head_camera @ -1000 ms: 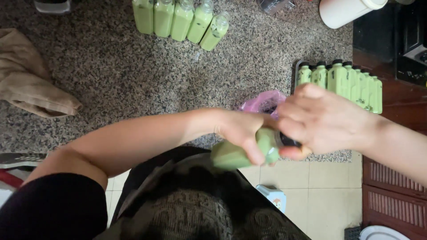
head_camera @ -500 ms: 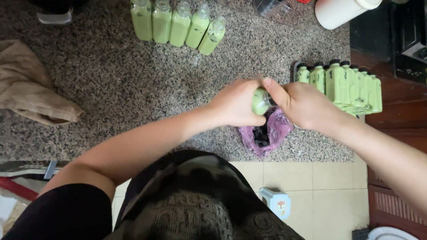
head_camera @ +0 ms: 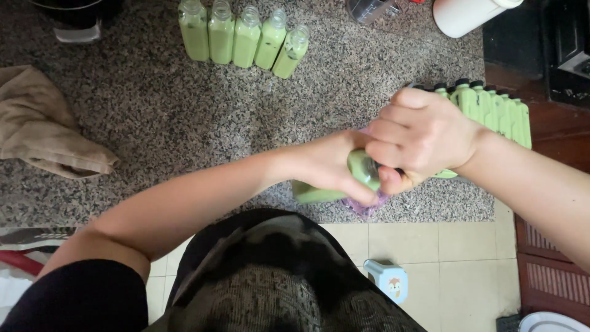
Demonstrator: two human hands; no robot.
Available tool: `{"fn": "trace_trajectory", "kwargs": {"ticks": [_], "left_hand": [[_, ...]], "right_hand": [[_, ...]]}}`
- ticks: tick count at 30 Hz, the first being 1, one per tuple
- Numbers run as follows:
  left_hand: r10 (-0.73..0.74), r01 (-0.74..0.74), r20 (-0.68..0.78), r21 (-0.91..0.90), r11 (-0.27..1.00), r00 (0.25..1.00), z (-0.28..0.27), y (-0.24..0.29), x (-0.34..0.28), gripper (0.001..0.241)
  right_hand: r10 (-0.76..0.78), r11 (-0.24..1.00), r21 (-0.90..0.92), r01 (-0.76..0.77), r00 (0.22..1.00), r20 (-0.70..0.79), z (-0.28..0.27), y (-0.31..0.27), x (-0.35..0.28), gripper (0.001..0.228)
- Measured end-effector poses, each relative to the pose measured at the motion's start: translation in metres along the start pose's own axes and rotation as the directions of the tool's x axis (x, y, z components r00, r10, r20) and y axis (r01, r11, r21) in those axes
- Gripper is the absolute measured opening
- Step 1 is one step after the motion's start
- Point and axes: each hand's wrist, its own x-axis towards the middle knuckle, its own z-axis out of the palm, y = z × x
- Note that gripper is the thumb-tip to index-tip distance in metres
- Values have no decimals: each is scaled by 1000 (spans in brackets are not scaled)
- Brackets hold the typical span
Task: Manually placing plastic caps on bottles filled with green liquid and organizing them onto a metal tray.
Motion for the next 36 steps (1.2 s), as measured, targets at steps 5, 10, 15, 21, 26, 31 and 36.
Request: {"fn": "trace_trajectory", "kwargs": {"ticks": [5, 10, 15, 21, 26, 31, 36], "left_hand": [[-80, 90, -215, 37, 995, 973, 3, -41, 4, 40], [-18, 65, -356, 121, 991, 934, -9, -46, 10, 37], [-56, 318, -581, 360, 877, 812, -21, -54, 35, 62], [-137, 319, -629, 184, 930, 765, -22, -100, 62, 59], [-403, 323, -658, -247, 914, 636, -27, -106, 47, 65], [-542, 244, -600, -507, 826, 588, -18, -90, 44, 66], [-588, 320, -658, -493, 809, 471, 10, -107, 73, 66]], "right_hand": [[171, 985, -43, -169, 984, 40, 14, -2, -3, 40], [387, 920, -94, -381, 920, 54, 45, 0, -30, 44], [896, 435, -275, -858, 380, 232, 64, 1, -31, 58], [871, -65, 169, -983, 26, 491, 44, -7, 8, 76], [855, -367, 480, -797, -86, 511, 69, -27, -30, 84], [851, -440, 576, -689, -116, 512, 102, -104, -27, 46], [909, -416, 685, -598, -279, 309, 136, -146, -32, 65]]}}
